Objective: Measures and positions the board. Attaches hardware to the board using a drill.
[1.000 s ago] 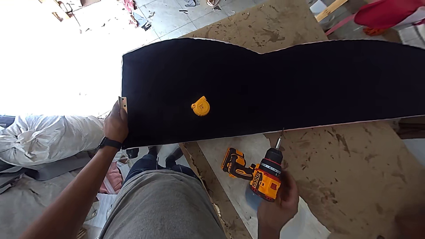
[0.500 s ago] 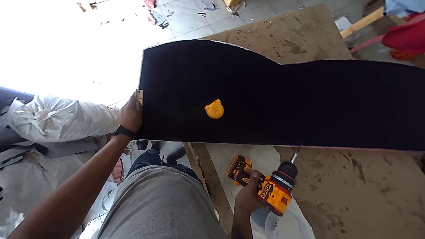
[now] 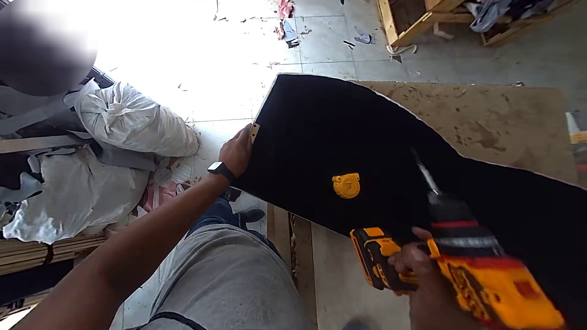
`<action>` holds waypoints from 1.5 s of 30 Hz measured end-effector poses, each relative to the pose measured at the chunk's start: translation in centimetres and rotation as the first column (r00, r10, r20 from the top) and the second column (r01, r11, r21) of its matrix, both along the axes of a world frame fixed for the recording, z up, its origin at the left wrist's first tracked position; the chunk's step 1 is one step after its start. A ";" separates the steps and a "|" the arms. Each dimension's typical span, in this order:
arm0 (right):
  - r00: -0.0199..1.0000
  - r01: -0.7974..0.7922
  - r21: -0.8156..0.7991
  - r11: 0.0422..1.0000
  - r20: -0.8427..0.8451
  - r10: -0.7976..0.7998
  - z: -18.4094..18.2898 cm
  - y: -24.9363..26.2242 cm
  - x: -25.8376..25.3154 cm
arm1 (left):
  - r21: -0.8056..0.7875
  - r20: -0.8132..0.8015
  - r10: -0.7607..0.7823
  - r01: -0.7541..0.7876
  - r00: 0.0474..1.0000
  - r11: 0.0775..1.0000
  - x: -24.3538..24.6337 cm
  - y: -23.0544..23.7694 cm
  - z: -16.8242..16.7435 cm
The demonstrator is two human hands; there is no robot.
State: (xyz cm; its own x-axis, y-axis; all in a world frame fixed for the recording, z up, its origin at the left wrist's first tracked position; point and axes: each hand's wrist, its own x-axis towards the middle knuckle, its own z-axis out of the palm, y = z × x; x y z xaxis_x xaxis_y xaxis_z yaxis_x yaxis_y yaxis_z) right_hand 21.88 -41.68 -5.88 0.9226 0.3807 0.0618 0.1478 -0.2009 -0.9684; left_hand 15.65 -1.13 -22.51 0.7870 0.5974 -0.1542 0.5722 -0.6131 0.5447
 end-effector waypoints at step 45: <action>0.508 -0.506 -0.822 -0.261 -0.529 0.680 5.4 38.8 13.7 | -0.073 0.025 -0.003 0.005 1.000 0.997 -0.2 0.6 -0.3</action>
